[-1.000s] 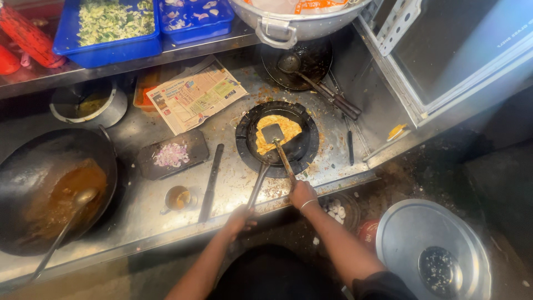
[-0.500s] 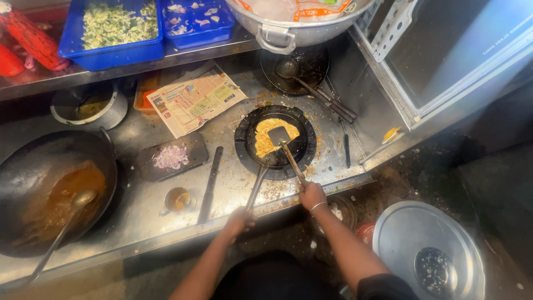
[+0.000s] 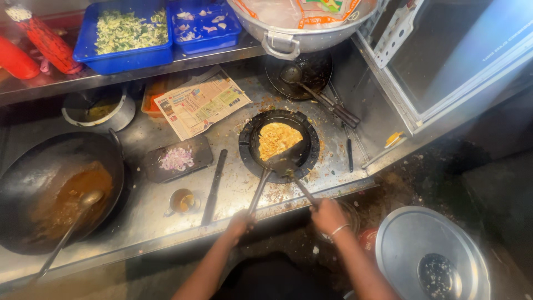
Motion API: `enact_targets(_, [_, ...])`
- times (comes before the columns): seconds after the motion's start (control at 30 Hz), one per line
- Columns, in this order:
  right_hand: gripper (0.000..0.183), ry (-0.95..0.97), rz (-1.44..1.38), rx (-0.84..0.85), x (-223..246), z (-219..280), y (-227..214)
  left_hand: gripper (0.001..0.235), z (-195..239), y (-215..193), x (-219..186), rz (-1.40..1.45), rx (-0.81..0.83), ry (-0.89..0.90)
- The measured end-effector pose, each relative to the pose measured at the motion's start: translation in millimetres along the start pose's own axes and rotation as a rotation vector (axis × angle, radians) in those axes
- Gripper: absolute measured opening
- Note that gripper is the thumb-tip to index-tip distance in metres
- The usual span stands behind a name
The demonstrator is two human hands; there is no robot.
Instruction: The person cooks an omelette in a small pan, flips it with a spatula, and folds it in half. The person then wraps the finished omelette in a sheet of newspaper.
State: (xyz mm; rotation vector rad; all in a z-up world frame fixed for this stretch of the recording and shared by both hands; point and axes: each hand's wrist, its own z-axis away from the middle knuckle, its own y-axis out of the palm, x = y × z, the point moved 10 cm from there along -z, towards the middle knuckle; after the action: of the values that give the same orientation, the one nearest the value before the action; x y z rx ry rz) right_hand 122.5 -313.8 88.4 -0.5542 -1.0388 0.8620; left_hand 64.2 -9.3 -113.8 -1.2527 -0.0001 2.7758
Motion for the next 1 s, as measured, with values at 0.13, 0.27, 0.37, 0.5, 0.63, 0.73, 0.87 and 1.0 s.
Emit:
enact_targets(0.13, [0.03,-0.14,0.117,-0.018,20,-24,41,0.021,2,2,-1,0.005,-0.014,0.01])
enact_targets(0.27, [0.04,-0.286,-0.416,-0.197,20,-63,71,0.025,5,0,-5,-0.044,0.005,0.012])
enact_targets(0.37, [0.048,-0.064,-0.911,-0.026,-9,-91,103,0.019,7,1,-10,-0.125,0.041,0.036])
enact_targets(0.5, [0.05,0.1,-1.435,0.143,-42,-101,100,0.023,10,1,-5,-0.103,0.036,-0.012])
enact_targets(0.63, [0.052,0.129,-1.659,0.225,-51,-100,90,0.023,11,-1,-6,-0.118,0.03,-0.013])
enact_targets(0.73, [0.052,-0.033,-1.228,0.023,-44,-106,72,0.026,8,-1,-5,-0.17,0.042,-0.007])
enact_targets(0.87, [0.046,-0.353,-0.243,-0.414,7,-89,30,0.031,3,0,1,-0.172,0.036,-0.022])
enact_targets(1.0, [0.055,-0.036,0.067,-0.212,-3,-95,49,0.029,2,-1,1,-0.103,0.036,-0.023])
